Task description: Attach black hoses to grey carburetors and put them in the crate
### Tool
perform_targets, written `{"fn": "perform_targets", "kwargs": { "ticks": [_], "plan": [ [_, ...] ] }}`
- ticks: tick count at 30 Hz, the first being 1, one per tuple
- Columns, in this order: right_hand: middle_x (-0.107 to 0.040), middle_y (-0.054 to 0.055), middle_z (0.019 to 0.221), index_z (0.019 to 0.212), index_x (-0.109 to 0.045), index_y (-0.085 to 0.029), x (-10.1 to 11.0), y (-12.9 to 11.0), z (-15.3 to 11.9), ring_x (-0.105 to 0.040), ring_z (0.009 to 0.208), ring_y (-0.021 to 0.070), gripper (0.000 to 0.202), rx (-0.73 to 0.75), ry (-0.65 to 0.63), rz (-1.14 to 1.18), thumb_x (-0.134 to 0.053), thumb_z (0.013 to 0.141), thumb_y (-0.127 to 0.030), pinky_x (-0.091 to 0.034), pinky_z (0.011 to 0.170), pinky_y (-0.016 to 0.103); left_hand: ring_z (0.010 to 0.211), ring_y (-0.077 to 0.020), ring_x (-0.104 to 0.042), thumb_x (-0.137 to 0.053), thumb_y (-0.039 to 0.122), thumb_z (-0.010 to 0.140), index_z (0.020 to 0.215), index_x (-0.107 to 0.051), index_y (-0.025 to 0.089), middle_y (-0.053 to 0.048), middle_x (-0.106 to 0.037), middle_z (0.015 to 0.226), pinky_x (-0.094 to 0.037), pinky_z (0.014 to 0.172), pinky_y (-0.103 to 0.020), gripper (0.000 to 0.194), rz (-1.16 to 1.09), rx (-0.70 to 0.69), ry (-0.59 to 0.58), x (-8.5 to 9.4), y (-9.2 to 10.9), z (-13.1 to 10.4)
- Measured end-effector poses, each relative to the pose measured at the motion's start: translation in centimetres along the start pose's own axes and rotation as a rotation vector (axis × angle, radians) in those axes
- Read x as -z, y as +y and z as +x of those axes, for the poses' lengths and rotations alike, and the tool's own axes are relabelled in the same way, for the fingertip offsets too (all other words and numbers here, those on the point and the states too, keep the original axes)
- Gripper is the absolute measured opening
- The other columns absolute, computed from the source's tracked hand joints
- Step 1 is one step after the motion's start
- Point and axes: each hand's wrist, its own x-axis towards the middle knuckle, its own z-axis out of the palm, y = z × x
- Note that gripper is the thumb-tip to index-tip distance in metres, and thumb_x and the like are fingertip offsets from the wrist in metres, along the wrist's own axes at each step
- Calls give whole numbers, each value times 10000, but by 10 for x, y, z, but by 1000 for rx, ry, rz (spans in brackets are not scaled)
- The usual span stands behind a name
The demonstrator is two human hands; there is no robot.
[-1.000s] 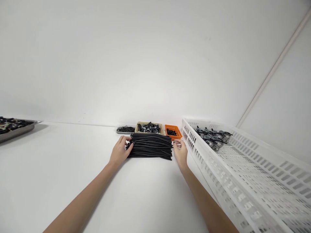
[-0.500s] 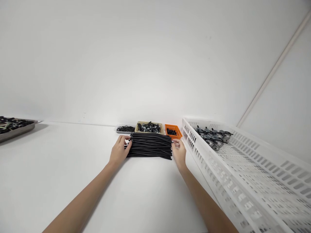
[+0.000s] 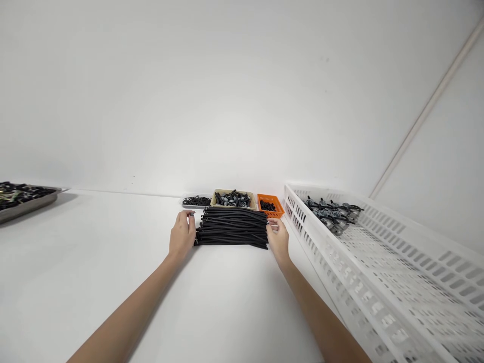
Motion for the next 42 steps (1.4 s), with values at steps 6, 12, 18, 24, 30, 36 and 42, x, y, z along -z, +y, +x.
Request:
{"fn": "perform_targets", "kwargs": {
  "ticks": [6, 12, 18, 24, 30, 36, 42],
  "plan": [
    [-661, 76, 872, 827, -615, -193, -1, 2, 0, -601, 708, 193, 199, 11, 16, -1, -487, 693, -265, -501, 689, 330, 633, -179, -547, -328, 290, 909, 1037, -512, 224, -44, -615, 913, -418, 651, -322, 234, -53, -17, -17, -1, -1, 0],
    [-659, 81, 871, 827, -611, -196, 0, 2, 1, -608, 729, 202, 197, -6, 7, -14, -476, 701, -264, -502, 705, 335, 647, -179, -561, -334, 304, 901, 1039, -515, 222, -26, -613, 821, -424, 627, -302, 243, -89, -23, -57, -2, 0, -1],
    [-660, 82, 882, 835, -610, -194, -1, 5, 2, -608, 735, 207, 208, -15, 17, -24, -472, 696, -263, -494, 705, 337, 664, -184, -565, -342, 320, 900, 1038, -521, 220, -27, -614, 810, -422, 631, -305, 248, -103, -31, -84, -2, 0, -1],
    [-666, 85, 886, 841, -615, -191, -1, 10, 3, -615, 737, 211, 214, -32, 25, -35, -467, 700, -258, -485, 701, 336, 662, -177, -559, -339, 318, 904, 1040, -514, 218, -27, -611, 820, -421, 627, -300, 243, -110, -27, -85, -2, -1, -1],
    [-671, 80, 881, 844, -623, -186, -1, 12, 3, -623, 729, 205, 226, -49, 31, -12, -473, 687, -251, -485, 687, 323, 679, -176, -549, -342, 315, 903, 1030, -511, 217, -29, -602, 850, -412, 635, -300, 232, -114, -36, -81, -1, 1, -2],
    [-673, 78, 900, 860, -624, -178, -1, 10, 3, -633, 760, 201, 240, -84, 27, -17, -465, 696, -250, -479, 730, 322, 664, -164, -540, -369, 312, 893, 1006, -506, 224, -17, -593, 852, -419, 649, -298, 198, -119, -45, -96, 2, 4, -3],
    [-674, 79, 898, 855, -621, -180, 0, 10, 2, -632, 762, 202, 232, -83, 17, -20, -463, 699, -246, -482, 721, 318, 677, -170, -552, -377, 310, 886, 992, -506, 224, -23, -594, 863, -425, 647, -305, 188, -112, -55, -98, 1, 4, -3]
  ]
}}
